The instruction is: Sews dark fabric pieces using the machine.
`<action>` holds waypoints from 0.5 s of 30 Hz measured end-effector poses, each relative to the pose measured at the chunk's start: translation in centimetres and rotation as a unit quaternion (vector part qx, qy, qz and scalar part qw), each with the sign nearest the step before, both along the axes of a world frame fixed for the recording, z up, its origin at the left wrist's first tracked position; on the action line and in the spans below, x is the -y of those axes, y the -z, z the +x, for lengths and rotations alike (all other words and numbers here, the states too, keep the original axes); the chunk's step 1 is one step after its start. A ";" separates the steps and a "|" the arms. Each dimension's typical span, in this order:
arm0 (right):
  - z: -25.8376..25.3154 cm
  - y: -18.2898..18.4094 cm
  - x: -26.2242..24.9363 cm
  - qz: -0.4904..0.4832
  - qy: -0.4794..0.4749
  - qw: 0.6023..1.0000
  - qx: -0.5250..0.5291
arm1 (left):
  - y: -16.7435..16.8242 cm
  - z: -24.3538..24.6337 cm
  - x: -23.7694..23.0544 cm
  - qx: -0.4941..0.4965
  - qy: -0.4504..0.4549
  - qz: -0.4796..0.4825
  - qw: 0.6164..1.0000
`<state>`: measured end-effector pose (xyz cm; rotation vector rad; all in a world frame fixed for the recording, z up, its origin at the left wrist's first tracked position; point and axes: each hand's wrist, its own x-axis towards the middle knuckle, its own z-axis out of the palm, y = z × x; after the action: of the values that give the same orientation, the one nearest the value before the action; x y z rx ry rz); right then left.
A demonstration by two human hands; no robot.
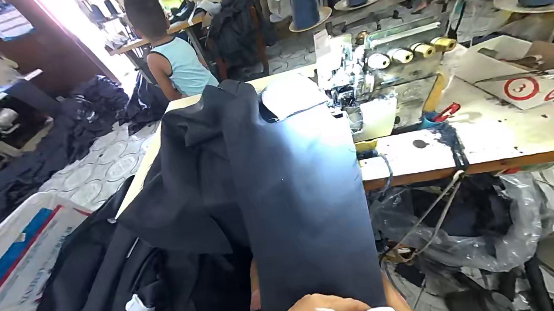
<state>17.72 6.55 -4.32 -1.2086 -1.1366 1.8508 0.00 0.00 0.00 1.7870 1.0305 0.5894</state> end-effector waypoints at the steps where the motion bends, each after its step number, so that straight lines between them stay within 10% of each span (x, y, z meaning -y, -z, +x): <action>1: 0.1 0.0 0.1 0.012 0.005 0.999 -0.046 | -0.3 -0.1 -0.1 0.019 0.000 -0.019 1.000; 10: -0.4 1.9 0.0 -0.032 0.005 0.995 -0.096 | -5.1 -1.7 -0.6 0.146 0.049 0.213 0.965; 15: 0.4 -0.4 1.0 0.029 0.007 0.999 -0.034 | 2.1 -0.3 -1.4 -0.025 0.108 0.085 0.990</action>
<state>18.15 5.56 -3.91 -1.1096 -1.1338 1.8222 -0.28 1.38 -2.10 2.0414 0.8242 0.5121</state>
